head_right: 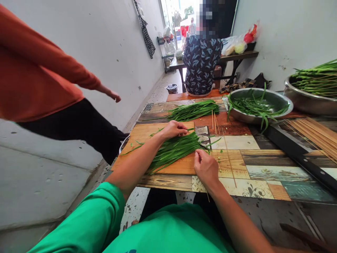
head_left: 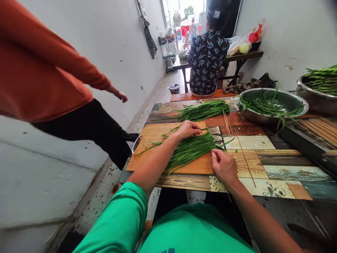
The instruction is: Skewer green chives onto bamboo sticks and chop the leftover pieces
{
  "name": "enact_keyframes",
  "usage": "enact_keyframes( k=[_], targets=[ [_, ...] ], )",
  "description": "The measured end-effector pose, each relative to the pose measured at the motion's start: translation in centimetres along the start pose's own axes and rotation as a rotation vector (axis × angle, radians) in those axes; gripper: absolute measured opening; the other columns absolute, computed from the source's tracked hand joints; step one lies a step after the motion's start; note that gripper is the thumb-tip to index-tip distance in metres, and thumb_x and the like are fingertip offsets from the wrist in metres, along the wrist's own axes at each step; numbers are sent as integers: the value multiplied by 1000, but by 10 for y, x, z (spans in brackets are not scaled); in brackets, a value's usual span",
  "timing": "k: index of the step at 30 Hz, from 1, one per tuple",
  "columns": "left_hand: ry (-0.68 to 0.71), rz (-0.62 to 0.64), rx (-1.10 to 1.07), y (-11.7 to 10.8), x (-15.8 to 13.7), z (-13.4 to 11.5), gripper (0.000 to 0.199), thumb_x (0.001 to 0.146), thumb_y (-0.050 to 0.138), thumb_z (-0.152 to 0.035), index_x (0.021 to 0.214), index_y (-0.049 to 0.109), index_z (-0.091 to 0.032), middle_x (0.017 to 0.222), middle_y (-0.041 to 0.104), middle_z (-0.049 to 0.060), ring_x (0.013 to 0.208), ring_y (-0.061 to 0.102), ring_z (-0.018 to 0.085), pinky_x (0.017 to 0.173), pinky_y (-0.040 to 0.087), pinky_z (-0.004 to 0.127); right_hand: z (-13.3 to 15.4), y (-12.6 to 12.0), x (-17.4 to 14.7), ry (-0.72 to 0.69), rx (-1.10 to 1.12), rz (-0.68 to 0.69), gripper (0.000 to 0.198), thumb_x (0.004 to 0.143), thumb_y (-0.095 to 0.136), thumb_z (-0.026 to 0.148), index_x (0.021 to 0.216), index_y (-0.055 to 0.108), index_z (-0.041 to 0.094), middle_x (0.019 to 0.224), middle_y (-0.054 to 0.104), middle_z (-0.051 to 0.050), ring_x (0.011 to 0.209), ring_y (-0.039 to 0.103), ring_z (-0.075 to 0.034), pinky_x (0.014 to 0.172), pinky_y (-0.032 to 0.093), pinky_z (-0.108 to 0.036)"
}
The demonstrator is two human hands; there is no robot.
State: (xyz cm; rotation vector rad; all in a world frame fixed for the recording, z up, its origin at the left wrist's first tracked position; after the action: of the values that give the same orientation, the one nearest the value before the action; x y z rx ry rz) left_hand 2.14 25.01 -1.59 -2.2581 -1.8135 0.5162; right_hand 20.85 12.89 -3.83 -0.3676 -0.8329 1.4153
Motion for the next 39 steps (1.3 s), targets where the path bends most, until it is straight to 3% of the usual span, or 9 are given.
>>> enact_keyframes(
  k=[12, 23, 32, 39],
  targets=[
    [-21, -89, 26, -2, -5, -6, 5, 68, 73, -11, 73, 73, -9, 51, 59, -3, 45, 50, 5, 47, 40, 16, 0, 0, 0, 7, 5, -6, 35, 86, 43, 38, 92, 70, 17, 73, 70, -6, 56, 59, -16, 53, 36, -26],
    [-17, -127, -11, 5, 1, 5, 8, 68, 73, -15, 74, 72, -10, 54, 61, -3, 44, 49, 4, 47, 39, 17, 0, 1, 1, -2, 11, -4, 36, 86, 41, 37, 92, 70, 17, 75, 71, -7, 57, 60, -17, 53, 37, -26],
    [82, -160, 145, 3, 5, 8, 16, 66, 75, -24, 75, 74, -10, 60, 65, -1, 51, 52, 6, 51, 39, 17, 0, 1, 0, -18, 5, -14, 35, 87, 42, 37, 93, 70, 16, 77, 72, -7, 64, 65, -19, 57, 40, -27],
    [9, -205, 67, 6, 1, 6, 12, 67, 74, -20, 73, 72, -10, 56, 61, -2, 46, 48, 4, 45, 33, 17, -1, 1, 0, -41, 10, -24, 34, 88, 42, 36, 92, 70, 17, 77, 71, -7, 61, 63, -18, 56, 39, -27]
  ],
)
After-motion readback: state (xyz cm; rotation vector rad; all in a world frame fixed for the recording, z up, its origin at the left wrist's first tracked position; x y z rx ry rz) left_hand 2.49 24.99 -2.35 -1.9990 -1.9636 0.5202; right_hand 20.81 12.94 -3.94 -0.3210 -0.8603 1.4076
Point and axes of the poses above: each hand's wrist, its own x-axis towards the middle knuckle, its own y-axis out of the palm, z = x × y, the point moved 2 cm from there along x, towards the middle knuckle
